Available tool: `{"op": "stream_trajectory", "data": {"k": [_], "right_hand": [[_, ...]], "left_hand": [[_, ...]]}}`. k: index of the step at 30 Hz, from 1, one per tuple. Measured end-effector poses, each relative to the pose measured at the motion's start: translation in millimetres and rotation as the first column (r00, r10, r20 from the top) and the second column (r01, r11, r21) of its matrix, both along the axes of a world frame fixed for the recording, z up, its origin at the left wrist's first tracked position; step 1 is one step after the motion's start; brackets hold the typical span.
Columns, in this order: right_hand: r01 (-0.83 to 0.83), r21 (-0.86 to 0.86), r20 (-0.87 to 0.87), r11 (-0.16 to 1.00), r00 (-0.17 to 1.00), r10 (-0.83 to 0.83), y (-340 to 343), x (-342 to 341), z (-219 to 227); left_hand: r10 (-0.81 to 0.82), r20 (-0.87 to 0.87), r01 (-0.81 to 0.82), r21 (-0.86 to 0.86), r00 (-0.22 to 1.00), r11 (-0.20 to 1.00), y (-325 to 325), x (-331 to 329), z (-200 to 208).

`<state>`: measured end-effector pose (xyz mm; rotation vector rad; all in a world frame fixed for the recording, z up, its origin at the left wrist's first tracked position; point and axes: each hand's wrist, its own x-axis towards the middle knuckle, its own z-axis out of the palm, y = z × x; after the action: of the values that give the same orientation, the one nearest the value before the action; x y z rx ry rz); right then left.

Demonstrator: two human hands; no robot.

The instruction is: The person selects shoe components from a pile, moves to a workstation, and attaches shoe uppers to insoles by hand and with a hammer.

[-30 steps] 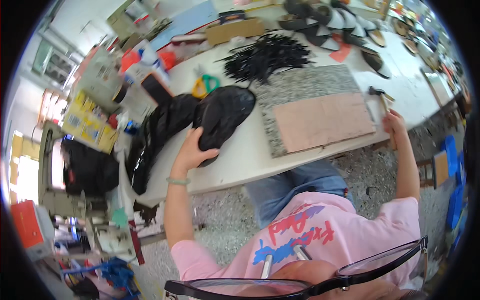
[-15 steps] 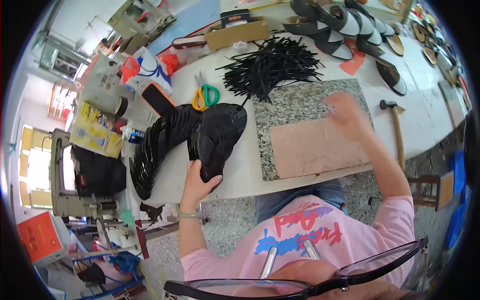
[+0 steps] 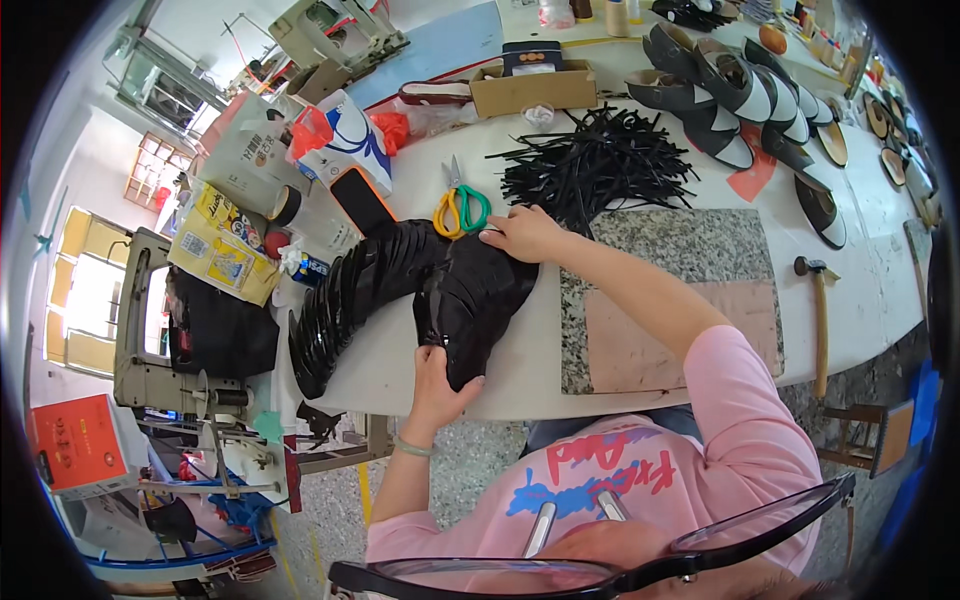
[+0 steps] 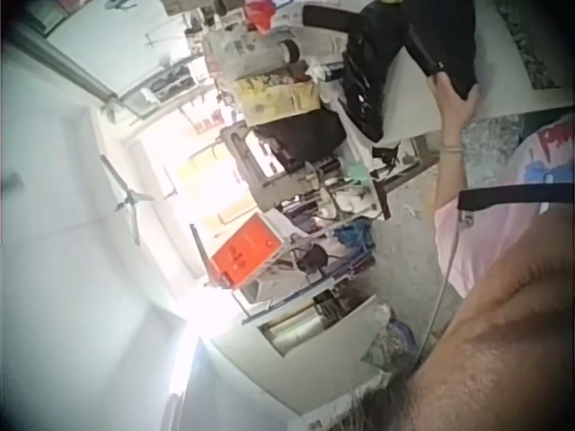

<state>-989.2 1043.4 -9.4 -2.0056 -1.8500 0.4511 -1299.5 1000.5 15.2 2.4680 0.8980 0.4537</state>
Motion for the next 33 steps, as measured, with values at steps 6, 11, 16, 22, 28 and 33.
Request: {"op": "stream_trajectory", "data": {"k": [6,11,16,22,28,33], "right_hand": [[-0.058,-0.158,-0.458,0.986,0.889,-0.021,8.2,5.6,-1.1],[0.100,0.068,-0.776,0.993,0.631,-0.010,12.5,6.9,26.1],[0.094,0.370,-0.582,0.924,0.799,0.151,72.7,53.3,61.4],[0.255,0.476,0.012,0.842,0.955,-0.296,76.5,72.4,61.8],[0.084,0.440,-0.364,0.894,0.927,0.092,-168.0,58.8,33.5],[0.480,0.326,-0.428,0.814,0.843,-0.326,-323.9,77.1,22.7]], "left_hand": [[-0.019,0.018,0.017,0.088,1.000,0.996,-9.1,-1.9,-3.9],[-0.019,0.151,0.001,0.116,0.988,0.993,-8.9,7.1,-7.3],[-0.029,0.265,-0.023,0.189,0.964,0.982,20.6,76.3,-7.9],[0.006,0.221,-0.067,0.270,0.975,0.960,68.5,141.4,-14.2],[-0.056,0.087,0.033,0.244,0.995,0.969,67.4,144.7,-5.1],[0.066,0.282,-0.092,0.081,0.957,0.992,78.1,98.6,-17.7]]}}
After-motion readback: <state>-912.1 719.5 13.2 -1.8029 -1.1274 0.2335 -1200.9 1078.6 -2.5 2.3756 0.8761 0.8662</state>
